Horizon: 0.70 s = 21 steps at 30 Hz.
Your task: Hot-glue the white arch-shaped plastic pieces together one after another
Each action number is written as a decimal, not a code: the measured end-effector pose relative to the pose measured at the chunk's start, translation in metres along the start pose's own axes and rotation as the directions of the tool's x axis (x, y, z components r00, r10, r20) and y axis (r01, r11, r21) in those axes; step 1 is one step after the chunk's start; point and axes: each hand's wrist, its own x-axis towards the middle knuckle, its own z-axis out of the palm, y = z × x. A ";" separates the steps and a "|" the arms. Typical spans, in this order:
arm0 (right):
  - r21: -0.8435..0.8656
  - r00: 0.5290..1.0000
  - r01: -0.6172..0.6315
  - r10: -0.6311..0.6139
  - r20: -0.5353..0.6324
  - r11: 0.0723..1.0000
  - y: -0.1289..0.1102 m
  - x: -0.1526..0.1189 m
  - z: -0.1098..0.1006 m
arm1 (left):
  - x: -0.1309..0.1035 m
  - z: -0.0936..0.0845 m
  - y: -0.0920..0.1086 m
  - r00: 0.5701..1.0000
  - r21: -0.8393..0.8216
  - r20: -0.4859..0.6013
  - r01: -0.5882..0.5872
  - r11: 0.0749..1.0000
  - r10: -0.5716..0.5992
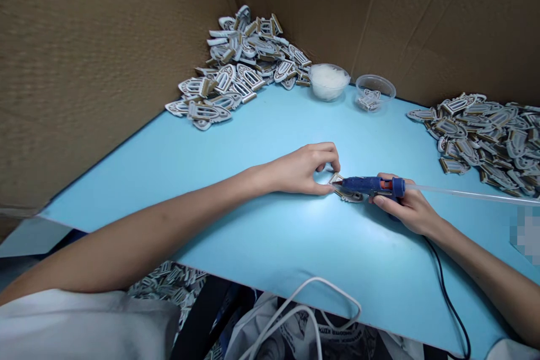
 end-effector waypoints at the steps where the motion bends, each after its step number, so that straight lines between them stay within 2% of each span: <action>1: 0.060 1.000 -0.003 0.004 -0.014 0.998 0.001 -0.001 0.001 | 0.000 0.000 0.000 1.000 -0.003 -0.001 -0.001 1.000 0.001; 3: 0.152 0.998 -0.009 0.019 -0.067 0.988 0.002 -0.003 0.002 | 0.000 0.001 0.000 1.000 -0.007 -0.001 -0.002 1.000 0.002; 6: 0.134 0.987 -0.054 0.073 -0.142 0.990 0.004 -0.004 0.003 | 0.000 0.000 -0.001 1.000 -0.007 0.006 0.001 1.000 -0.001; 10: 0.085 0.983 -0.122 0.133 -0.130 0.989 0.007 -0.005 0.002 | -0.001 0.000 -0.002 1.000 0.006 0.005 0.006 1.000 -0.006; 13: 0.148 0.974 -0.136 0.160 -0.162 0.980 0.011 -0.006 0.002 | -0.001 0.000 0.000 1.000 0.024 0.004 -0.009 1.000 0.009; 18: 0.291 0.914 -0.112 0.213 -0.346 0.950 0.017 -0.003 0.001 | -0.002 0.000 0.002 0.997 -0.006 0.040 -0.062 0.998 0.063; 21: 0.216 0.872 -0.135 0.219 -0.439 0.967 0.017 -0.001 0.001 | -0.002 0.001 0.000 1.000 -0.003 0.012 -0.010 1.000 0.010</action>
